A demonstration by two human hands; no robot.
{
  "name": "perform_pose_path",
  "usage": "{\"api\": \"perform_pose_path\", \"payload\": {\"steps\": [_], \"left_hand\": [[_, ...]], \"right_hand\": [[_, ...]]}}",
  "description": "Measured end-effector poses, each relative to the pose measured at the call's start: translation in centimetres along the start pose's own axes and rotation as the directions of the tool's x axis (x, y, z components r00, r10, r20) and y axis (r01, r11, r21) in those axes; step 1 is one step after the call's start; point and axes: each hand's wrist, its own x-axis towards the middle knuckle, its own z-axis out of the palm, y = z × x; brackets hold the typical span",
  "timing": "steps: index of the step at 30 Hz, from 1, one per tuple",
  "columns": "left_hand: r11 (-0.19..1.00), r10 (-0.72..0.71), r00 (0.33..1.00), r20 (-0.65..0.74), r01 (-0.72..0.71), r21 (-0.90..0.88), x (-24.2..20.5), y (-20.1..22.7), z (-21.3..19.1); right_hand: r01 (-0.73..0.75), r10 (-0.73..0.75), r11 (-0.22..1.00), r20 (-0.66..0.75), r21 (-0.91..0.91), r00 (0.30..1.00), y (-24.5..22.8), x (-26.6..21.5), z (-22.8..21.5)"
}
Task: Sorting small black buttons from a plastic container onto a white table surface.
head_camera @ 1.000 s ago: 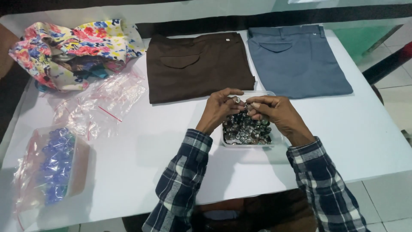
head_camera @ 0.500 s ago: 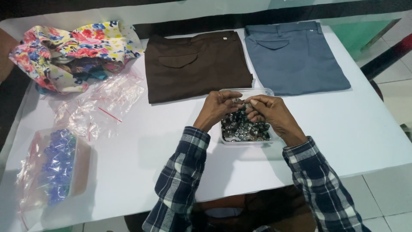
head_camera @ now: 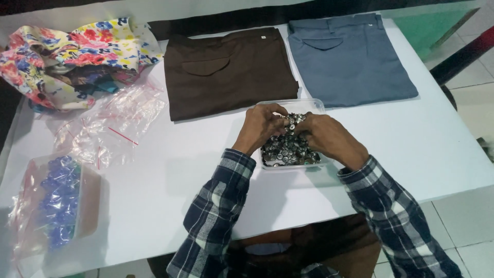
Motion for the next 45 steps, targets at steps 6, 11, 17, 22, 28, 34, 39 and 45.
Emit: {"api": "perform_pose_path", "payload": {"steps": [6,11,17,22,28,34,39,45], "left_hand": [[0.999,0.02,1.0,-0.01,-0.02,0.035,0.7,-1.6,0.1],[0.998,0.027,1.0,0.006,-0.027,0.054,0.1,-0.8,-0.2],[0.997,0.038,0.999,-0.001,-0.038,0.066,0.2,-1.5,0.1],[0.997,0.016,1.0,-0.009,-0.015,0.077,0.2,-1.5,0.1],[0.999,-0.002,1.0,-0.014,0.002,0.045,0.4,-1.2,-0.2],[0.997,-0.006,1.0,-0.016,0.007,0.075,0.6,-2.1,0.1],[0.996,-0.005,1.0,-0.019,0.007,0.09,0.9,-2.4,0.1],[0.999,-0.025,1.0,-0.008,0.025,-0.023,0.3,-1.6,0.0]], "right_hand": [[0.064,-0.07,0.947,-0.008,-0.315,0.997,1.8,2.0,4.5],[-0.004,0.002,0.988,-0.018,-0.153,1.0,1.3,1.7,2.5],[-0.041,0.055,0.975,0.056,-0.218,0.997,-0.2,0.9,1.2],[0.097,-0.072,0.924,0.082,-0.371,0.994,-0.1,1.3,2.4],[-0.012,0.018,0.991,0.041,-0.131,0.999,-1.2,0.1,-0.5],[0.038,-0.017,0.946,0.068,-0.322,0.998,-1.3,0.1,1.9],[0.064,-0.049,0.953,0.058,-0.297,0.997,-0.3,1.0,3.8],[-0.071,0.124,0.891,-0.089,0.448,0.988,-1.8,-1.5,-1.1]]}}
